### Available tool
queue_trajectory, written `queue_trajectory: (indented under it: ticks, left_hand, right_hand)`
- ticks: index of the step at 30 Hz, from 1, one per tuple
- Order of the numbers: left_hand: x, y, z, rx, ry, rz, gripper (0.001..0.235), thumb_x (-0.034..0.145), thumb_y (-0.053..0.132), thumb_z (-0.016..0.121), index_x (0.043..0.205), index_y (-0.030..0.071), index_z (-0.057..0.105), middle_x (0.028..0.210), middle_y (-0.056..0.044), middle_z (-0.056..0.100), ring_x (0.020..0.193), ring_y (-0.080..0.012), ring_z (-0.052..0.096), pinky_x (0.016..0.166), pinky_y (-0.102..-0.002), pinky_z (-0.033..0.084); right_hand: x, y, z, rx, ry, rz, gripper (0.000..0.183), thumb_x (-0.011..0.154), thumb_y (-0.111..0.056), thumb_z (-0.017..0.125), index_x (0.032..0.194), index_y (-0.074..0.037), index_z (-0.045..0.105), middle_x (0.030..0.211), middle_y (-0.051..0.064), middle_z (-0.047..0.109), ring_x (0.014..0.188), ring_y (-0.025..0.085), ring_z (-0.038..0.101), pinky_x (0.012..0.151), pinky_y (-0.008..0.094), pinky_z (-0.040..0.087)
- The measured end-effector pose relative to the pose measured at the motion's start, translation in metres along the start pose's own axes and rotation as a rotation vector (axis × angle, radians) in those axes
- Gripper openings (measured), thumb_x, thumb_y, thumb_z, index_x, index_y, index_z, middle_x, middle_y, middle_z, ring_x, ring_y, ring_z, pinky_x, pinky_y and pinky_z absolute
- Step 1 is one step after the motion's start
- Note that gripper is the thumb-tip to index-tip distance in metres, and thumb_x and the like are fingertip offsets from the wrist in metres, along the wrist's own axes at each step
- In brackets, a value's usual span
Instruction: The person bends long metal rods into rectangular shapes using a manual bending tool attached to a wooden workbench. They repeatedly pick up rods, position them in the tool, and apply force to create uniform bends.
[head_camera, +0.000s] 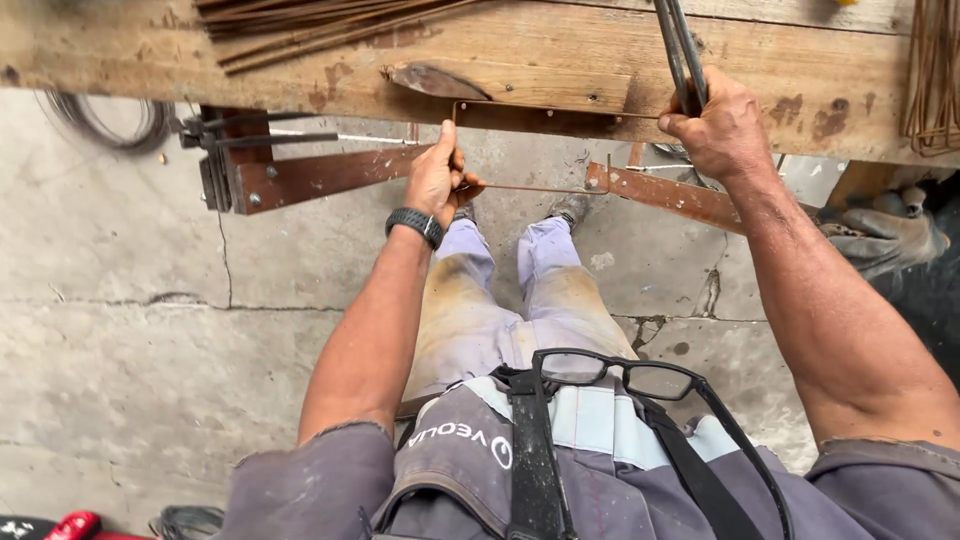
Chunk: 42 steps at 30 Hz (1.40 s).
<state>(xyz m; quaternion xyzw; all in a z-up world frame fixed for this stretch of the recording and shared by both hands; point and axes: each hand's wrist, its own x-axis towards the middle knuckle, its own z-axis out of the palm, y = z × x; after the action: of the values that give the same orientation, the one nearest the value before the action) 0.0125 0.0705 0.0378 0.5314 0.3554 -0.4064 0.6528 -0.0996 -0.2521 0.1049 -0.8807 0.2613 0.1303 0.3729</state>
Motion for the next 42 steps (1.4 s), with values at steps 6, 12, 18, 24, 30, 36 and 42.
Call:
queue_trajectory:
  ticks: [6,12,18,24,30,36,42]
  left_hand:
    - [0.017,-0.008,0.006,0.159,0.032,-0.005,0.05,0.084,0.061,0.059,0.07,0.013,0.052,0.045,0.002,0.04,0.049,-0.0132,0.063,0.049,-0.034,0.063]
    - [0.042,-0.012,0.006,0.235,-0.009,0.016,0.054,0.088,0.064,0.049,0.075,0.013,0.061,0.046,0.003,0.044,0.048,-0.0199,0.068,0.046,-0.036,0.054]
    - [0.019,0.007,0.023,0.248,-0.031,-0.023,0.055,0.091,0.063,0.047,0.076,0.011,0.059,0.049,0.004,0.041,0.045,-0.0129,0.054,0.049,-0.037,0.063]
    - [0.024,0.01,0.024,0.304,-0.08,-0.057,0.055,0.093,0.063,0.045,0.075,0.012,0.053,0.054,0.006,0.032,0.043,-0.0058,0.04,0.052,-0.039,0.066]
    - [0.032,0.003,0.025,0.291,-0.044,-0.019,0.057,0.089,0.065,0.048,0.072,0.011,0.053,0.059,0.003,0.042,0.041,-0.0056,0.034,0.052,-0.044,0.066]
    - [0.03,0.004,0.029,0.329,-0.033,-0.011,0.056,0.09,0.064,0.047,0.071,0.012,0.054,0.06,0.004,0.044,0.042,-0.0044,0.034,0.054,-0.044,0.066]
    - [0.032,0.002,0.029,0.34,-0.041,0.007,0.054,0.09,0.064,0.046,0.071,0.014,0.052,0.061,0.005,0.04,0.042,-0.0044,0.031,0.055,-0.043,0.066]
  right_hand:
    - [0.016,0.052,0.024,-0.246,0.139,-0.251,0.018,0.093,0.002,0.079,0.094,-0.007,0.063,0.092,0.009,0.067,0.081,0.021,0.063,0.065,0.034,0.056]
    - [0.001,0.063,0.031,-0.317,0.304,-0.231,0.032,0.086,-0.016,0.093,0.086,-0.009,0.061,0.087,0.009,0.064,0.089,0.03,0.052,0.067,0.042,0.044]
    - [-0.068,0.038,-0.054,0.145,-0.191,0.188,0.02,0.111,-0.019,0.048,0.104,-0.007,0.062,0.091,0.007,0.066,0.076,0.019,0.06,0.064,0.032,0.048]
    - [-0.087,0.048,-0.094,0.253,-0.545,0.521,0.046,0.1,-0.022,0.049,0.145,-0.017,0.056,0.108,0.013,0.077,0.094,0.028,0.07,0.09,0.043,0.054]
    - [-0.06,0.089,-0.094,0.459,-0.769,0.632,0.052,0.091,-0.025,0.052,0.14,-0.009,0.061,0.117,0.022,0.074,0.111,0.034,0.071,0.101,0.048,0.057]
    - [-0.028,0.09,-0.097,0.509,-0.895,0.726,0.057,0.087,-0.018,0.053,0.141,-0.002,0.06,0.117,0.036,0.074,0.105,0.044,0.071,0.096,0.051,0.054]
    - [-0.008,0.12,-0.09,0.561,-0.974,0.75,0.056,0.089,-0.014,0.05,0.143,0.001,0.056,0.12,0.042,0.071,0.103,0.048,0.069,0.095,0.052,0.051]
